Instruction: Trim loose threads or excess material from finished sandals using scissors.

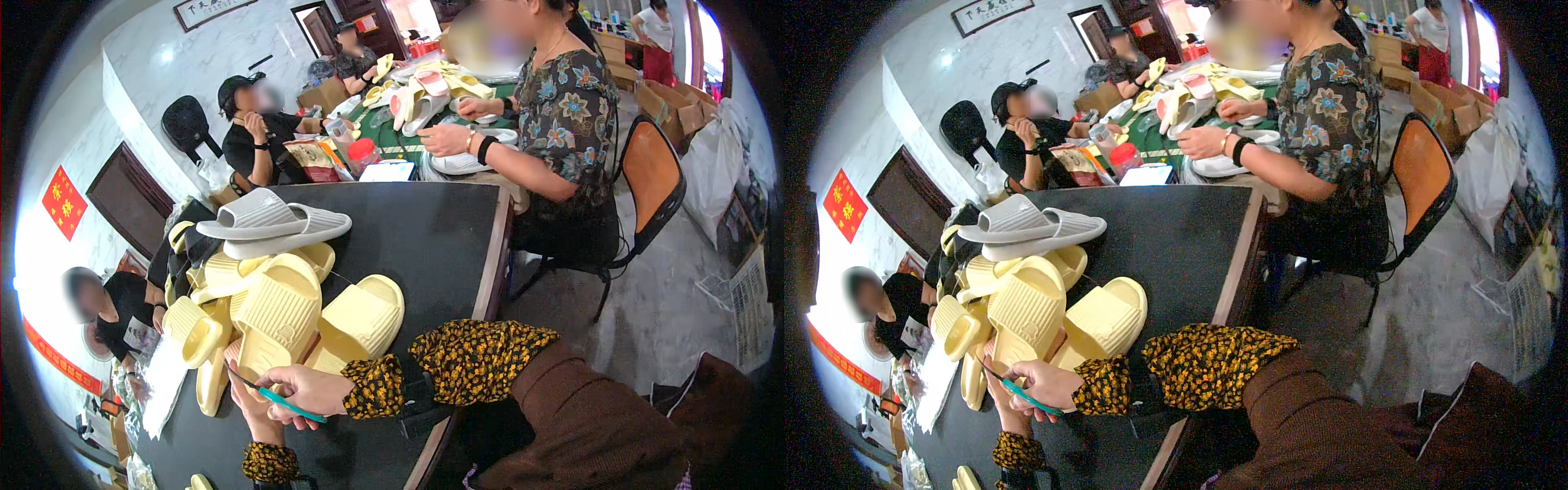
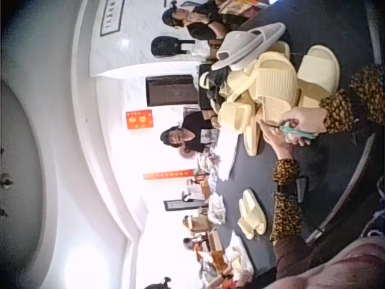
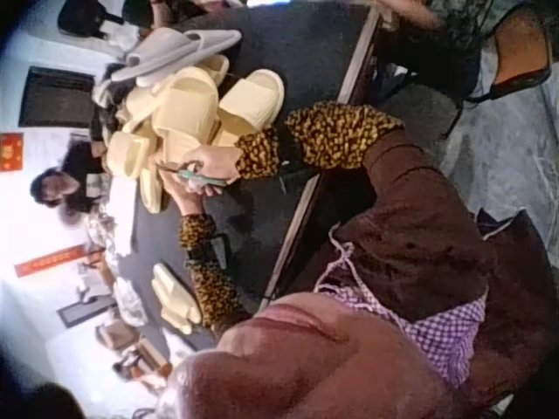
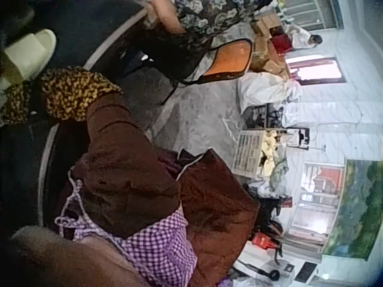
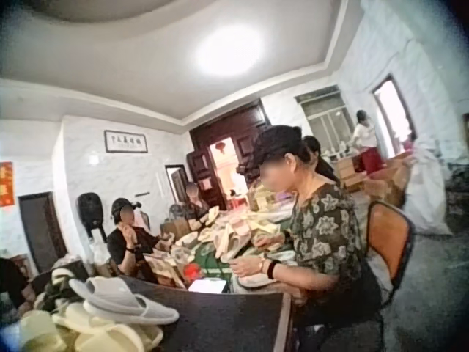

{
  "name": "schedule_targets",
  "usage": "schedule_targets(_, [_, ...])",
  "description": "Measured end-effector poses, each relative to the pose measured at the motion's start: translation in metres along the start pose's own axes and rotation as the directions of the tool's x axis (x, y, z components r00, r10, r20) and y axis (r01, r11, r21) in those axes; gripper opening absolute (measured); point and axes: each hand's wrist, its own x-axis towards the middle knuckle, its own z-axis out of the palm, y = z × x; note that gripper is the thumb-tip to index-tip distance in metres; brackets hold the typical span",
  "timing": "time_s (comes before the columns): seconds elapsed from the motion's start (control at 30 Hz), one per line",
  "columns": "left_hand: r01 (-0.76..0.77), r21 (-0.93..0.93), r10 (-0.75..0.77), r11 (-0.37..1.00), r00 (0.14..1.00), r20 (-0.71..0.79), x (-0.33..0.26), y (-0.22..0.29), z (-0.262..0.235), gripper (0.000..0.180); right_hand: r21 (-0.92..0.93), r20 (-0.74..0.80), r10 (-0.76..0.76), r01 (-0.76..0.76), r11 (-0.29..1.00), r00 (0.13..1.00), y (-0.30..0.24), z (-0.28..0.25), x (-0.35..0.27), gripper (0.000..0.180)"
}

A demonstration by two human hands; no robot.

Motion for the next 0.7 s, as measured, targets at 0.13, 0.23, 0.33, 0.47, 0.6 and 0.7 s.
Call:
schedule_targets(0.13, [-0.039,-0.031,0.034,0.999,0.988,-0.148,-0.014,0.016,0.026,0.052,0.035,0.057,-0.024,0.022,0.999,0.998,-0.002,0.003,0.0,0.051])
schedule_targets(0.23, [-0.271,0.12,0.282,0.955,0.955,-0.089,-0.022,0.007,0.025,0.054,0.048,0.072,-0.015,0.012,0.999,0.997,-0.008,0.005,-0.003,0.05])
schedule_targets(0.33, [-0.244,-0.089,0.257,0.966,0.951,0.174,-0.045,0.026,0.048,0.058,0.049,0.067,-0.045,0.041,0.998,0.997,-0.011,0.006,-0.005,0.051])
schedule_targets(0.47, [-0.232,-0.141,0.244,0.962,0.967,0.075,-0.043,0.023,0.069,0.056,0.068,0.062,-0.027,0.022,0.997,0.998,-0.013,0.001,-0.005,0.05])
schedule_targets(0.6, [-0.291,0.005,0.291,0.957,0.956,-0.017,-0.04,0.031,0.084,0.057,0.1,0.046,-0.047,0.042,0.994,0.998,-0.009,0.004,-0.003,0.049])
schedule_targets(0.7, [-0.323,0.117,0.333,0.939,0.939,-0.086,-0.034,0.033,0.093,0.057,0.089,0.079,-0.068,0.06,0.994,0.995,-0.018,0.003,-0.006,0.048])
